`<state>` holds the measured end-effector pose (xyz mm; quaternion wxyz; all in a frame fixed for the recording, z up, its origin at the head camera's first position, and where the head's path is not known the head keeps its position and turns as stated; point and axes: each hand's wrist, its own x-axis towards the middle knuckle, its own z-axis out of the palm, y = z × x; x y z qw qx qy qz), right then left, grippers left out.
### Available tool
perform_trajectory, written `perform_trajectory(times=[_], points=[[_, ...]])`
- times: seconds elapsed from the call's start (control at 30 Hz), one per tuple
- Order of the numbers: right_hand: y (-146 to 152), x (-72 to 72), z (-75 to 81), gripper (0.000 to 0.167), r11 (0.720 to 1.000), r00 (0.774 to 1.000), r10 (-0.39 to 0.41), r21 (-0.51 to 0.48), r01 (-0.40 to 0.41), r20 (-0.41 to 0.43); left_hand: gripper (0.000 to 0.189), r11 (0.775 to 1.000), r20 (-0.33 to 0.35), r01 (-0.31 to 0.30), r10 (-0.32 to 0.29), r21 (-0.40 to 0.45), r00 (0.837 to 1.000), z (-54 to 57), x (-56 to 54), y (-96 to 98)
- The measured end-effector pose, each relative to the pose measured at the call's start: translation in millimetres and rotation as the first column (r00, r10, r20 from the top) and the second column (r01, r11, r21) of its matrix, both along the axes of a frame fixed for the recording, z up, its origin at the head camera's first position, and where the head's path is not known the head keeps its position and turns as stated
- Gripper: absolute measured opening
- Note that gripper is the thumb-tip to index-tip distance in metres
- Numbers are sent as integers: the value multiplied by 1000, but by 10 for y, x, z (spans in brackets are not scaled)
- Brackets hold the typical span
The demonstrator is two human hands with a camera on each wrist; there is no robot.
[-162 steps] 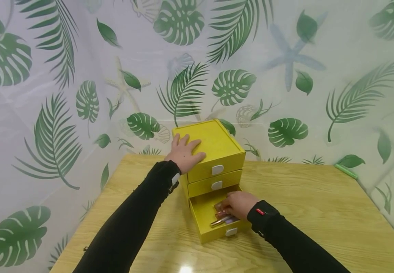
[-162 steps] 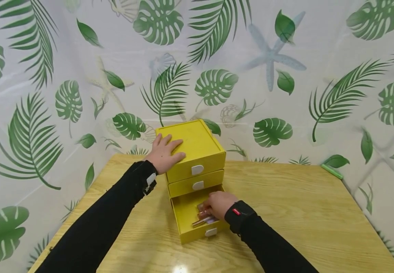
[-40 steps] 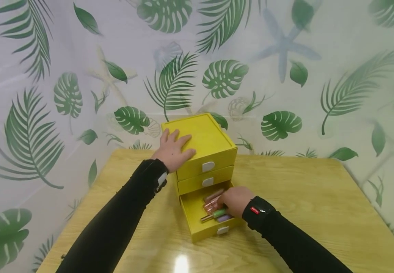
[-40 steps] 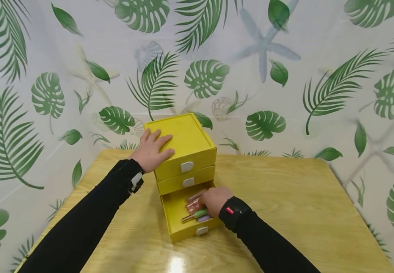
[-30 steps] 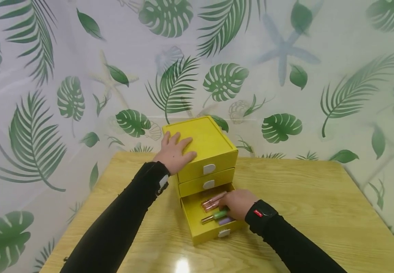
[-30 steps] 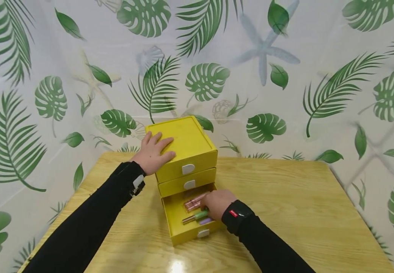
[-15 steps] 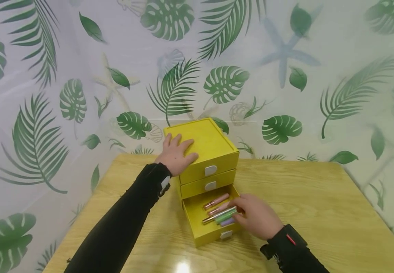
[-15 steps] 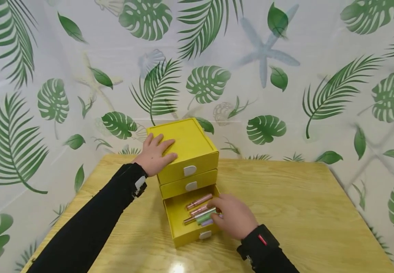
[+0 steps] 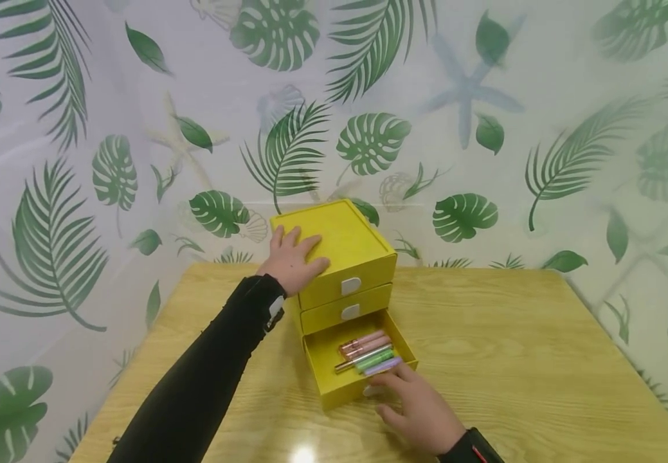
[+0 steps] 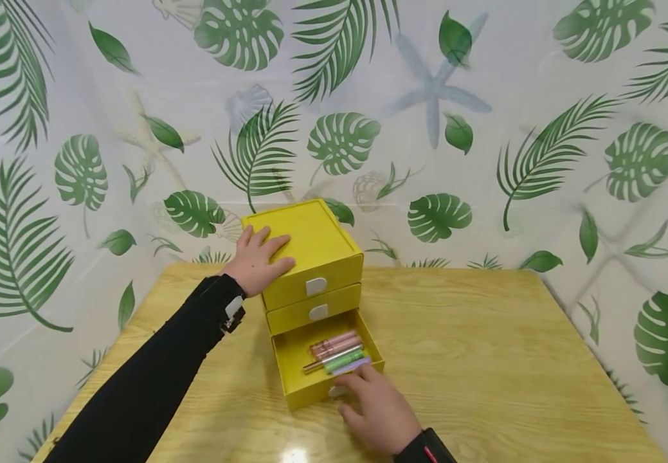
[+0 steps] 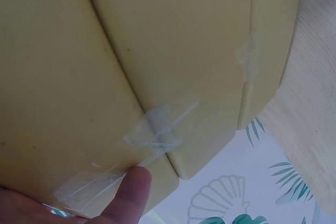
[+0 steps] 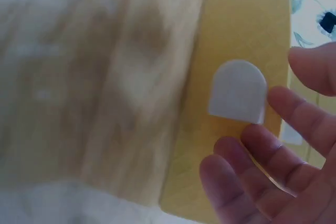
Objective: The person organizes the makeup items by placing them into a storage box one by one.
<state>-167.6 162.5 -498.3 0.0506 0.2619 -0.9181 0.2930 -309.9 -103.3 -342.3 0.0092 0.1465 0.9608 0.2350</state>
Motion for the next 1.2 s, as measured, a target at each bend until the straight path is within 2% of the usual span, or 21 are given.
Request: perform_trajectory(times=[0.2,0.4,0.7,0.87,1.0,1.2], points=[[-129,-139,-45,29,999,999,-21,46,19,42,69,1000,-2,-2,2,2,1000,-44,-38,-25],[-184,-292,-23,22,999,995,-22,30,19,97,69,1000,0,-11,11,-3,1000,-52,-58,-26],[-329,-591,-57,28,999,999,-28,30,27,35,70,1000,-16,-3,3,-23,1000,-34,-118,-48],[-436,-794,-126,31,997,998,-69,36,69,2,70,1000,-3,-1,1,-19,1000,-59,-121,-40],[-478,-933,-135,34,996,996,-84,33,83,7,70,1000,-7,-8,8,-21,1000,-61,-113,-9],[-472,-1051,-134,38,997,996,-70,-7,71,60,69,999,-9,1,-2,-44,1000,-31,-128,13]])
